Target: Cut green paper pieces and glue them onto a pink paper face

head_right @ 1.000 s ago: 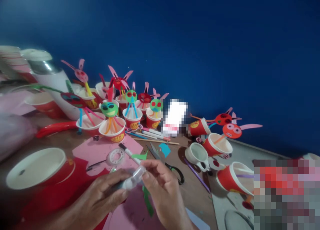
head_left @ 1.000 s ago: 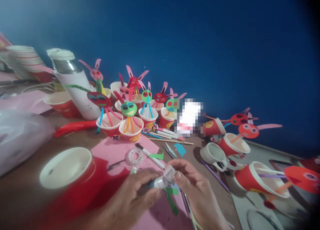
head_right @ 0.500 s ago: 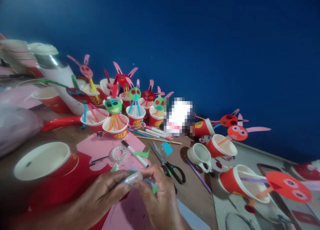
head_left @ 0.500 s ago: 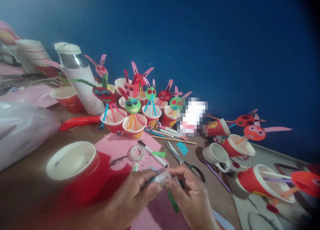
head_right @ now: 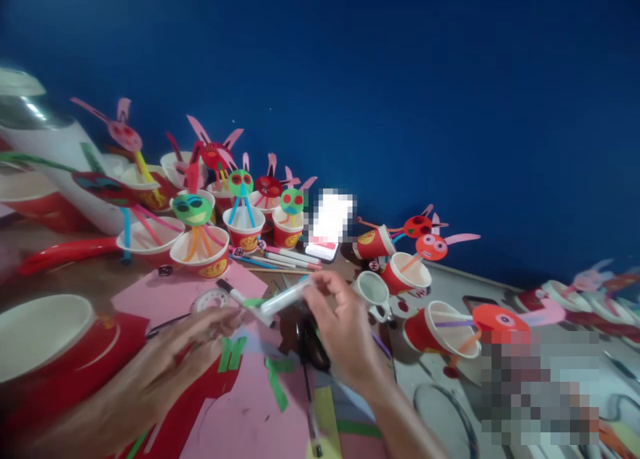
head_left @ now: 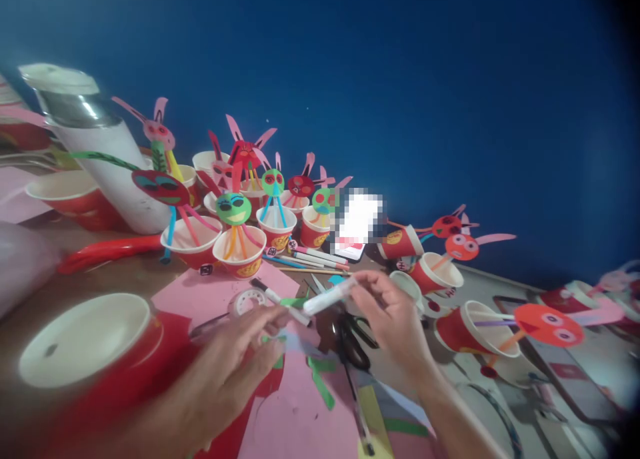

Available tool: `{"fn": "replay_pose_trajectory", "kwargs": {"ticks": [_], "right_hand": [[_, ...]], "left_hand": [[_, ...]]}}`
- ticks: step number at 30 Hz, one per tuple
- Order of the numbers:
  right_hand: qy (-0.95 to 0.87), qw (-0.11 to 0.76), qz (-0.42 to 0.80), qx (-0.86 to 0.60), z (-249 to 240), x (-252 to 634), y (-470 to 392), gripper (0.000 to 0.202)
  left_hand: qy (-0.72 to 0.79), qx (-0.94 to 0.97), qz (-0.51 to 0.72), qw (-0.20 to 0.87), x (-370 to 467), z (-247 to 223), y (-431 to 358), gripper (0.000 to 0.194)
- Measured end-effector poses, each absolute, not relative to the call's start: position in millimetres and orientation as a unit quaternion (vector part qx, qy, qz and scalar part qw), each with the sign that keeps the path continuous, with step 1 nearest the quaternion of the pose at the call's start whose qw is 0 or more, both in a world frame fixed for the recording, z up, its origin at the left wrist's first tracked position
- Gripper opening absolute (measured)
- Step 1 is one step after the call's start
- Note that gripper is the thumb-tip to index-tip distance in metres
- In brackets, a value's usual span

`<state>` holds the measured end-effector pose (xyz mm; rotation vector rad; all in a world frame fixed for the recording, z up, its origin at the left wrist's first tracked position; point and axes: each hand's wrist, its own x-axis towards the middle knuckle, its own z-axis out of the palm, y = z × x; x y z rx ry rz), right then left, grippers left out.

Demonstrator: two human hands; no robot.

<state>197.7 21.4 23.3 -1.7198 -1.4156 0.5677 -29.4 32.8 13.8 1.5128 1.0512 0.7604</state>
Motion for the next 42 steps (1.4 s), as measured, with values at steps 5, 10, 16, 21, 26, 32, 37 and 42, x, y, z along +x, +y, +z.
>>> {"fn": "replay_pose_trajectory", "kwargs": {"ticks": [5,10,16,21,26,32,37,42], "right_hand": [[-0.636,0.223,-0.021,-0.739,13.7,231.5,35.3,0.02],[-0.644,0.16,-0.096,-0.742,0.5,239.4,42.4,0.026],[-0.666,0.111,-0.142,-0.724,0.7,234.5,40.8,0.025],[-0.718,0.135,-0.093,-0.676,10.4,206.1,27.1,0.018],[-0.777,0.169,0.114,-0.595,-1.2,166.3,19.6,0.018],[-0.806,0.15,0.109,-0.562,-18.9,147.3,25.8,0.012],[-0.809,0.138,0.089,-0.564,-20.8,145.2,24.7,0.013],[-0.804,0.159,0.069,-0.569,-16.7,155.6,14.0,0.015]], "left_hand": [[0.369,0.8,0.2,0.428,-41.5,6.1,33.7,0.019],[0.357,0.881,0.148,0.275,-45.6,-7.0,27.0,0.012],[0.352,0.912,0.12,0.172,-39.0,-12.7,27.6,0.013],[0.338,0.898,0.194,0.205,-40.2,-11.9,34.0,0.011],[0.331,0.86,0.277,0.271,-47.4,-10.1,35.9,0.014],[0.339,0.836,0.288,0.322,-48.9,-8.8,32.9,0.013],[0.276,0.898,0.187,0.288,-45.0,-14.4,19.7,0.011],[0.218,0.943,0.127,0.215,-41.2,-17.8,8.0,0.013]]}}
